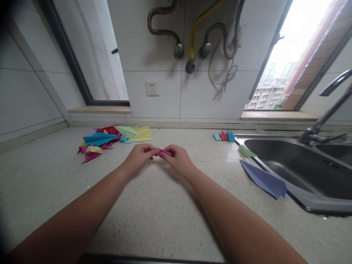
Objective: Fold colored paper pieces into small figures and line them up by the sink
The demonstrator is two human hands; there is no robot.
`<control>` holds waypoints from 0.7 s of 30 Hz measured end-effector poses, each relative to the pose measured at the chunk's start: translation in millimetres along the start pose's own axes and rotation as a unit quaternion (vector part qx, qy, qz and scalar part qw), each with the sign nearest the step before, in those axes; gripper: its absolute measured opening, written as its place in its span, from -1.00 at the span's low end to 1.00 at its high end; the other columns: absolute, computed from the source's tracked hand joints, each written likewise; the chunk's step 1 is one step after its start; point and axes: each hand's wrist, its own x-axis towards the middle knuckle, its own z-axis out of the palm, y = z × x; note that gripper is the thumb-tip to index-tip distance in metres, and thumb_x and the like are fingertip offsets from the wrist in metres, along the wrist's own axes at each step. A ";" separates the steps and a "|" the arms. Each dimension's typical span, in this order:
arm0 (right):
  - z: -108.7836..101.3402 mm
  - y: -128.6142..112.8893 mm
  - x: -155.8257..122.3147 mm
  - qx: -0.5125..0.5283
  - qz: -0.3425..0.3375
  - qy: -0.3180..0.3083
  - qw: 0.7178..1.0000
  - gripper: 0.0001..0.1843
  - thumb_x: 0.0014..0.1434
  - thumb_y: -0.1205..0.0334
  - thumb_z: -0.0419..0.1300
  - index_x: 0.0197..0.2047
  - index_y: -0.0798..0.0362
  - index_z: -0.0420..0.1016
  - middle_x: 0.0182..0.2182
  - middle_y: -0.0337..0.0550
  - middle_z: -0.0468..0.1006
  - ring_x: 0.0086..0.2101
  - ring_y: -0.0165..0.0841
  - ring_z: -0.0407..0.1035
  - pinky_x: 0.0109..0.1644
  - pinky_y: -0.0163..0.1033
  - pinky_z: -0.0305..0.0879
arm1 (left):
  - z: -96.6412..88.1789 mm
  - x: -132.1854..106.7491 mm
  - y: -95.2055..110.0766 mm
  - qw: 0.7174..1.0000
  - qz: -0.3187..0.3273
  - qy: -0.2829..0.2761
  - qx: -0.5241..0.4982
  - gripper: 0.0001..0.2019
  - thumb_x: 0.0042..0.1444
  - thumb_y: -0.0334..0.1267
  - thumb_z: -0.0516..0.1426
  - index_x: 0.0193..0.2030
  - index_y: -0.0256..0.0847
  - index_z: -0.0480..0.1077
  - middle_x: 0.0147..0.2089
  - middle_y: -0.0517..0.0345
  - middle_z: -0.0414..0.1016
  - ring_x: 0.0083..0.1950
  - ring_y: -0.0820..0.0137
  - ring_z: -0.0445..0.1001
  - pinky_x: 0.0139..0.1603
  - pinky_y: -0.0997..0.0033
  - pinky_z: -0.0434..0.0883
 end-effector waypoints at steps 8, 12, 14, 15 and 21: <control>1.3 -3.2 -1.3 -0.016 0.018 0.014 1.000 -0.70 0.14 -0.02 0.25 -0.40 0.07 0.48 -0.52 -0.22 0.46 -0.48 -0.40 0.24 -0.42 -0.29 0.11 | 0.5 -2.1 -0.4 0.996 0.051 0.056 0.052 -0.82 -0.02 -0.13 0.31 -0.41 -0.22 0.57 -0.27 0.00 0.62 -0.20 0.26 0.53 -0.07 0.24 0.38; 1.8 -4.6 -1.6 -0.021 0.019 0.011 1.000 -0.70 0.15 -0.01 0.24 -0.41 0.07 0.47 -0.53 -0.23 0.45 -0.48 -0.40 0.23 -0.42 -0.29 0.10 | 0.2 -3.1 -1.6 0.998 0.048 0.044 0.026 -0.82 0.00 -0.15 0.31 -0.42 -0.23 0.54 -0.16 -0.05 0.63 -0.10 0.23 0.56 0.06 0.18 0.37; 2.4 -6.2 -1.9 -0.024 0.015 0.012 1.000 -0.69 0.14 -0.02 0.24 -0.42 0.07 0.46 -0.54 -0.24 0.43 -0.49 -0.41 0.21 -0.42 -0.29 0.08 | 0.5 -3.6 -1.5 0.998 0.047 0.041 0.023 -0.83 0.00 -0.16 0.30 -0.43 -0.23 0.53 -0.16 -0.06 0.63 -0.10 0.22 0.56 0.05 0.17 0.37; 2.7 -7.0 -2.0 -0.025 0.013 0.015 0.999 -0.68 0.14 -0.03 0.24 -0.43 0.06 0.45 -0.55 -0.25 0.42 -0.50 -0.42 0.20 -0.43 -0.29 0.07 | 0.7 -3.7 -1.3 0.998 0.049 0.043 0.025 -0.83 0.00 -0.16 0.30 -0.43 -0.23 0.53 -0.16 -0.06 0.63 -0.11 0.22 0.56 0.03 0.17 0.38; 1.7 -6.6 -0.6 0.018 0.023 0.021 0.999 -0.67 0.11 -0.06 0.26 -0.39 0.07 0.49 -0.52 -0.23 0.45 -0.48 -0.40 0.23 -0.43 -0.29 0.11 | -0.2 -2.0 -1.0 0.998 0.034 0.050 0.019 -0.80 -0.01 -0.13 0.30 -0.41 -0.24 0.51 -0.29 0.02 0.60 -0.25 0.31 0.52 -0.13 0.28 0.39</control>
